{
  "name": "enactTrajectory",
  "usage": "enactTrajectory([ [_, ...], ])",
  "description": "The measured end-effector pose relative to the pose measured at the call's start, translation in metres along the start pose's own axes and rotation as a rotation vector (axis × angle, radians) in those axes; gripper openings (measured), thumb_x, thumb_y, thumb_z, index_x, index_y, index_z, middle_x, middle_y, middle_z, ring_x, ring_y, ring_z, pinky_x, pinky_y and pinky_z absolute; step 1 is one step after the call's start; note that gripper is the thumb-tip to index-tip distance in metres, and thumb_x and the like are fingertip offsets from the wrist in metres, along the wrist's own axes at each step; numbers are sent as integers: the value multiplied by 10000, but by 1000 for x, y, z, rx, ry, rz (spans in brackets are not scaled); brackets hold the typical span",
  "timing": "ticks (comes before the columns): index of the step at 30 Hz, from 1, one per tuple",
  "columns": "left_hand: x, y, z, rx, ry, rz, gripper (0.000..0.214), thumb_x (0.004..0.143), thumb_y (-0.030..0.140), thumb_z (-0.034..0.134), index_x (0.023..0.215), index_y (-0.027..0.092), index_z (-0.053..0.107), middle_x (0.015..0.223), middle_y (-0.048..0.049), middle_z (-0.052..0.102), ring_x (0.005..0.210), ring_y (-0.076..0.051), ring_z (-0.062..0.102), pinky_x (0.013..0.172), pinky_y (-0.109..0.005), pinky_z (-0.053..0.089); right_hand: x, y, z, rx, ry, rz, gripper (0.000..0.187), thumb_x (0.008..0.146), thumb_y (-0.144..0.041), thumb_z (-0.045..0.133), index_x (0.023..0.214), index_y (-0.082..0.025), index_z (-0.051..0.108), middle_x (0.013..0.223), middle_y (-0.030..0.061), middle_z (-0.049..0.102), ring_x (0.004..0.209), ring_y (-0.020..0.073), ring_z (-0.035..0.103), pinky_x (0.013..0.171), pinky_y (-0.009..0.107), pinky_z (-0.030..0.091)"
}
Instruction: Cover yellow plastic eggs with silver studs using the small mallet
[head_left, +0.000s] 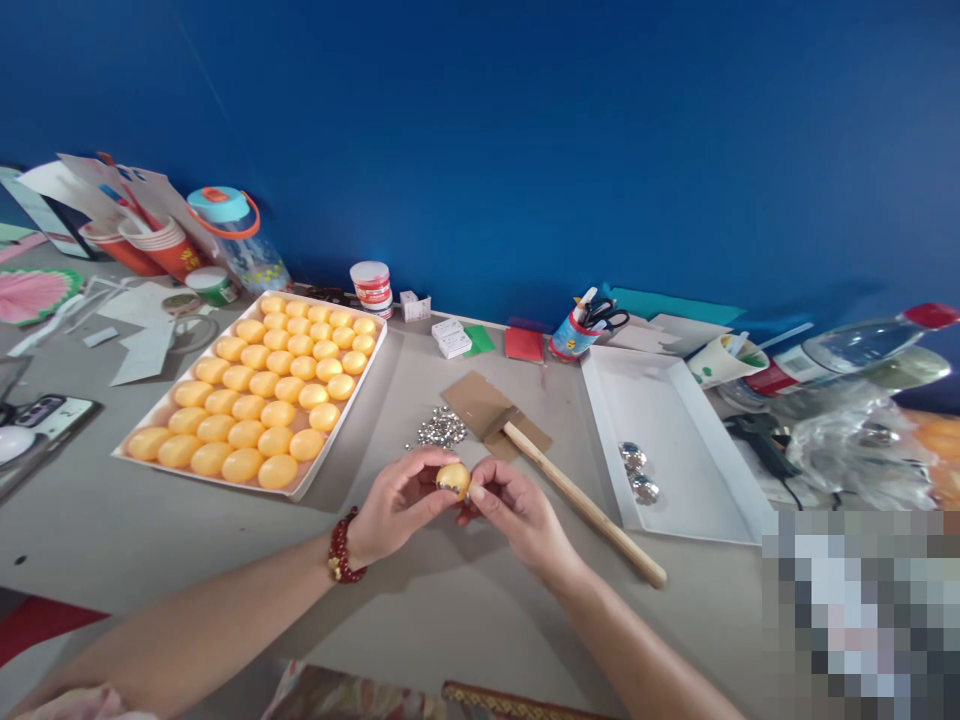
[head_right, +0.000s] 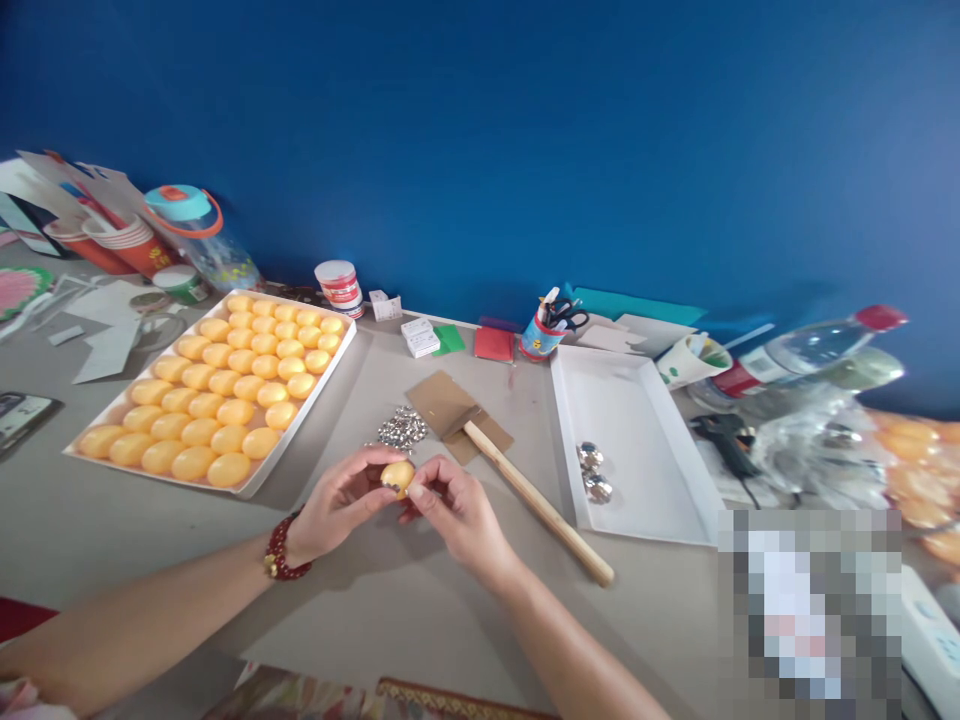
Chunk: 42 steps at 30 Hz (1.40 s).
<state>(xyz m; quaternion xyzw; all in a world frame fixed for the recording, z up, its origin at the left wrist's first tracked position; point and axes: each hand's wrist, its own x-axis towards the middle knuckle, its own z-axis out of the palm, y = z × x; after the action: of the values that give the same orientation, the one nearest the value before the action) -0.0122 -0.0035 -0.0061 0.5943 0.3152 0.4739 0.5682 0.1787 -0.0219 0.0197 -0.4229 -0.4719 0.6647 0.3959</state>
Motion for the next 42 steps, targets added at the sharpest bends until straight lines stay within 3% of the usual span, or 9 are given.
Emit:
enactTrajectory([
  [13, -3, -5, -4, 69, -1, 35, 286, 864, 220, 682, 1146, 195, 643, 1123, -106, 639, 998, -207, 634, 850, -318, 555, 2, 5, 1, -17, 14, -11, 321, 866, -506, 662, 838, -207, 549, 828, 2, 595, 667, 148, 654, 729, 306, 544],
  [32, -5, -7, -2, -9, 5, -4, 283, 862, 241, 687, 1133, 185, 630, 1103, -104, 631, 943, -195, 638, 797, -301, 570, -1, 8, 4, -65, 55, -93, 269, 888, -461, 650, 859, -209, 559, 890, 9, 565, 681, 148, 659, 662, 281, 539],
  [37, -4, -6, -1, -57, 5, 0, 282, 846, 228, 709, 1116, 182, 643, 1075, -98, 643, 923, -190, 647, 797, -305, 578, -3, 6, 8, 15, 51, -110, 245, 883, -430, 666, 849, -209, 564, 870, 5, 559, 679, 144, 642, 656, 301, 563],
  [40, -1, -2, 1, -189, -21, -37, 272, 851, 244, 708, 1110, 189, 648, 1013, -79, 674, 859, -186, 675, 751, -311, 596, -4, -2, 2, 19, 64, -140, 258, 897, -463, 633, 970, -219, 593, 842, 21, 586, 680, 157, 607, 597, 303, 559],
  [42, 1, 1, 0, -249, -14, -87, 267, 864, 265, 696, 1115, 186, 645, 941, -63, 697, 803, -182, 692, 728, -312, 600, -4, -9, -10, -125, 143, -205, 311, 930, -472, 576, 1127, -232, 581, 879, 41, 610, 706, 172, 603, 598, 308, 542],
])
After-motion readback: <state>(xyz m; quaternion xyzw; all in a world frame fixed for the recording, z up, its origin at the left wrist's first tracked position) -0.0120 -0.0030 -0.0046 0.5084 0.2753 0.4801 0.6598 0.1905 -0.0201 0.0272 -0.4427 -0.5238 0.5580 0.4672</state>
